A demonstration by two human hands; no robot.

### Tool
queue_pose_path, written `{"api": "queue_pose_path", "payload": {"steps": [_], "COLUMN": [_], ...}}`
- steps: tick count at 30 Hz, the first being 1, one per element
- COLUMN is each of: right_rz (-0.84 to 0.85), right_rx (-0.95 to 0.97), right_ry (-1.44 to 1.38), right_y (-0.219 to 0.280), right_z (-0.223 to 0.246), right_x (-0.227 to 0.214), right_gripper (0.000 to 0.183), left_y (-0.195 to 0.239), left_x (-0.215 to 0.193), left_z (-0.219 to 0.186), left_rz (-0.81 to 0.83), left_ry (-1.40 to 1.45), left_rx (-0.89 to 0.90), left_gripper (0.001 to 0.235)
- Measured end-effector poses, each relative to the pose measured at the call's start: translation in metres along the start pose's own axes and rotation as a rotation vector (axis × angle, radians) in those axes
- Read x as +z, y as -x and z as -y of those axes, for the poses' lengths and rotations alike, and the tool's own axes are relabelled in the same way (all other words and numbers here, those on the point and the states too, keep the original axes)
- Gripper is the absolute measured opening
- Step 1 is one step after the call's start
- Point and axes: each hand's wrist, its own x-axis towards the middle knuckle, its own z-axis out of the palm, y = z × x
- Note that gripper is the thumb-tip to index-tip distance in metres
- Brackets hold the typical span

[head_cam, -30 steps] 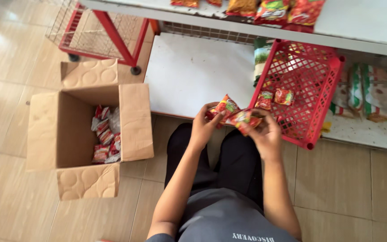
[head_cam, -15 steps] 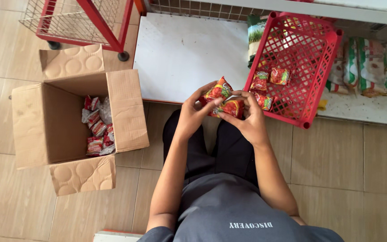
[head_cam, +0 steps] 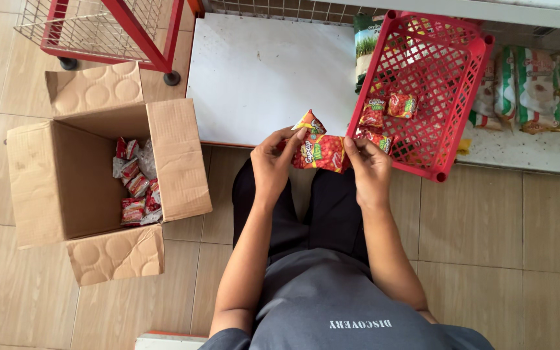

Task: The person sits on the floor and transfers small snack packets from a red basket onto a shelf, arranging them in rows. They then take packets from a cardboard box and place them into the red basket.

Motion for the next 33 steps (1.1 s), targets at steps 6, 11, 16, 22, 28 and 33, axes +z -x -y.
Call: {"api": "queue_pose_path", "payload": {"steps": [6,11,16,22,28,33], "right_rz": [-0.016,-0.008,0.002,0.098,0.186,0.062], "right_rx": [0.069,0.102,0.107,0.084,0.003,-0.001], "right_ry": [0.007,-0.145,-0.193,-0.071,0.074,0.130], "right_y": [-0.001,-0.004,0.001,0.004,-0.003,-0.016], "right_z": [0.007,0.022,0.011,0.000,0.001,0.006], "right_x": [-0.007,-0.014,-0.008,-0.011,-0.020,-0.031], "right_gripper": [0.013,0.013,0.013,0.016,0.028,0.016], "left_y": [-0.008,-0.011,-0.004,-0.001,-0.008,-0.016], "left_x": [-0.003,-0.010,0.008,0.012,0.007,0.017], "left_z": [0.008,0.011,0.013,-0.003,-0.025,-0.038], "left_rz": [0.076,0.113,0.139,0.065,0.189,0.211], "left_ry": [0.080,0.028,0.018,0.030,-0.340,-0.266], "left_rx": [-0.104,-0.100,-0.129,0.022,0.230,0.095], "left_gripper": [0.027,0.031,0.029,0.034,0.021,0.023]}}
